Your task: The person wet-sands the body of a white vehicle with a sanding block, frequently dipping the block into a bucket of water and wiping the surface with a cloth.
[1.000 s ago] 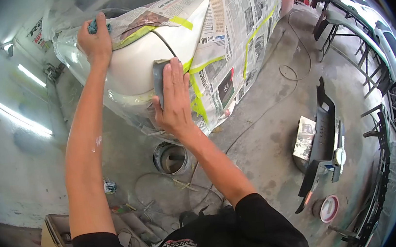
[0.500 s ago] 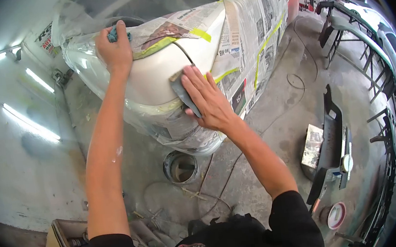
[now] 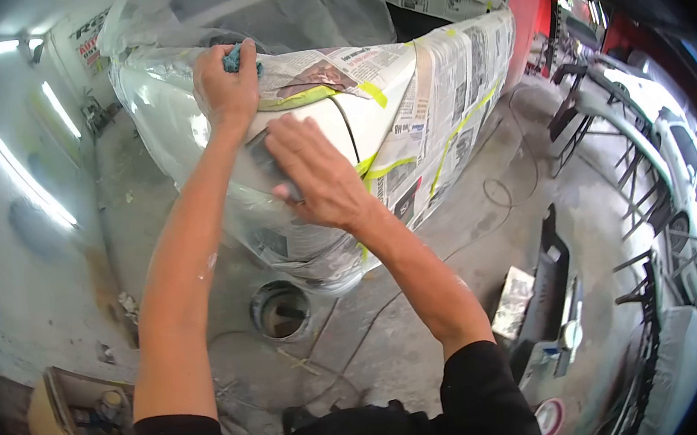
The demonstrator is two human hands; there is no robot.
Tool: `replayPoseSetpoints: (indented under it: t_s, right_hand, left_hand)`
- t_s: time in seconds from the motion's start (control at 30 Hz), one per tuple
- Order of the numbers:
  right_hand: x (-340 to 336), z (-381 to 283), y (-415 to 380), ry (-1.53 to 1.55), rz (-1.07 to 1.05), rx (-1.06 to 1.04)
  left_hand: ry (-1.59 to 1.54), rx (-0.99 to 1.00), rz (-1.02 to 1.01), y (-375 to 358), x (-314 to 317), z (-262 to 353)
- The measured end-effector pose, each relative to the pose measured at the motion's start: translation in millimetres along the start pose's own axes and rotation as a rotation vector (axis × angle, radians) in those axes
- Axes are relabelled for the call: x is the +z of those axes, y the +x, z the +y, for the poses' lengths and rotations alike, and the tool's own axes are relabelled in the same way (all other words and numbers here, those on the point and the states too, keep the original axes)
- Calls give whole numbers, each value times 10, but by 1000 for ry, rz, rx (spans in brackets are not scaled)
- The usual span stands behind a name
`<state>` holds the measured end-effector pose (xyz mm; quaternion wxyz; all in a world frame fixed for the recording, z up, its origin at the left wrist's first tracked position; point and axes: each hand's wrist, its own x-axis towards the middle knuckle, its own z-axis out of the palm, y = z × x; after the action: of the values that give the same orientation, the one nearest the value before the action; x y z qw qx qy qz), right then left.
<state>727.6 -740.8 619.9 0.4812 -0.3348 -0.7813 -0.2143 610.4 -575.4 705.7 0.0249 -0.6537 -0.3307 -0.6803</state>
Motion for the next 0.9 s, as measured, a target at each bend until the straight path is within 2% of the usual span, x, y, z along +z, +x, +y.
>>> replayPoseSetpoints:
  t_s: [0.07, 0.17, 0.37, 0.5, 0.63, 0.67, 0.7, 0.77, 0.9]
  right_hand:
    - [-153, 101, 10, -30, -157, -62]
    - [-445, 389, -241, -137, -155, 2]
    - [-165, 181, -271, -159, -115, 53]
    - [-479, 382, -444, -278, -437, -19]
    - [-317, 519, -625, -239, -359, -104]
    - [-209, 378, -423, -281, -322, -151]
    - [-165, 244, -146, -403, -422, -291]
    - [-78, 43, 148, -447, -600, -343]
    - [-407, 389, -385, -297, -530, -218]
  left_hand:
    - [-4, 7, -2, -9, -10, -26]
    - [12, -8, 0, -15, 17, -33]
    - [46, -18, -3, 7, 21, -29]
    - [37, -33, -10, -49, 24, -26]
    - [91, -35, 16, -22, 15, -4]
    - [102, -47, 0, -27, 19, 3]
    - [99, -9, 33, -35, 24, -7]
    - [91, 66, 98, -36, 32, -25]
    - [71, 59, 75, -33, 5, -38]
